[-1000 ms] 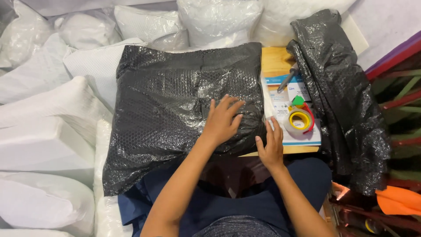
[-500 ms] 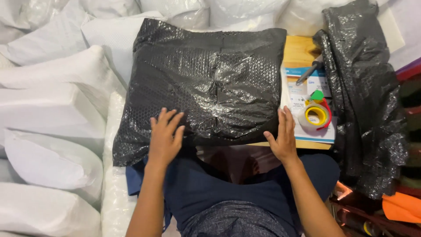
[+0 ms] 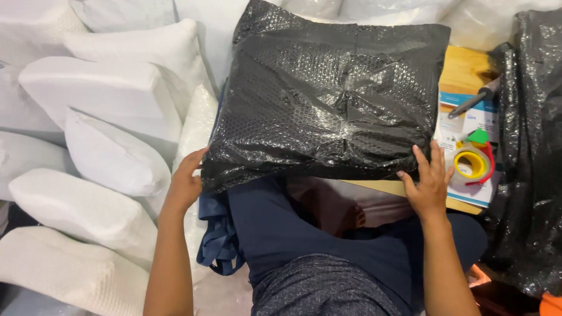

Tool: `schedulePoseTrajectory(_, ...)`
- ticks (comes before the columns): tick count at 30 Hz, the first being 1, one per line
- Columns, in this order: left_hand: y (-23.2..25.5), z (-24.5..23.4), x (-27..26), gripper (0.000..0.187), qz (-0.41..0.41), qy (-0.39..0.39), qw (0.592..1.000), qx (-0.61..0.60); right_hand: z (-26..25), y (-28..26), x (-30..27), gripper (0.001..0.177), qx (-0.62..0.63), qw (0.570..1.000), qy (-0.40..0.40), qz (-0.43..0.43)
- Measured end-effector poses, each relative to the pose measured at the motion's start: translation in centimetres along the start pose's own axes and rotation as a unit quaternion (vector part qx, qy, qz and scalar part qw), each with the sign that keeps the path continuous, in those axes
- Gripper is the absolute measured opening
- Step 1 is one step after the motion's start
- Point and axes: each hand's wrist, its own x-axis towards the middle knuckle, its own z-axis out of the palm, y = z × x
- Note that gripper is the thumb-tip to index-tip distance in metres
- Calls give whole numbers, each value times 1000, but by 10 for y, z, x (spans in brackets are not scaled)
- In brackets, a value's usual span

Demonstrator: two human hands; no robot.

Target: Wrapping a white pillow in black bubble wrap and securing it with adhesive tape.

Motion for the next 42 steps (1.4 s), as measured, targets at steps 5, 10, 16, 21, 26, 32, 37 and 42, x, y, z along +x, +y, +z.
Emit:
schedulePoseTrajectory(5, -27, 10, -8, 82, 108, -8, 991, 83, 1, -26, -4, 67, -19, 995, 21, -96)
schedulePoseTrajectory(10, -38, 11, -3, 18, 176, 84, 980, 37, 0, -44, 1, 61, -39, 992, 15, -119)
schedulePoseTrajectory(16, -56, 4, -5, 62, 195, 0, 975, 106, 6, -44, -2, 66, -53, 994, 21, -92)
schedulePoseTrajectory(21, -63, 14, -7, 24, 227, 76, 957, 163, 8, -44, -3, 62, -55, 993, 36, -97)
schedulePoseTrajectory(26, -57, 3, -7, 18, 189, 130, 973, -15, 7, -43, -5, 62, -39, 994, 31, -98)
schedulePoseTrajectory(32, -69, 7, 7, 21, 67, 150, 956, -242, 8, -47, -5, 57, -30, 994, 41, -96)
schedulePoseTrajectory(37, -61, 2, 0, 32, 36, 42, 939, -339, 6, -50, -4, 58, -30, 995, 37, -86)
schedulePoseTrajectory(42, -56, 6, -14, 50, 188, 9, 980, 66, 7, -51, -3, 58, -33, 997, 22, -71)
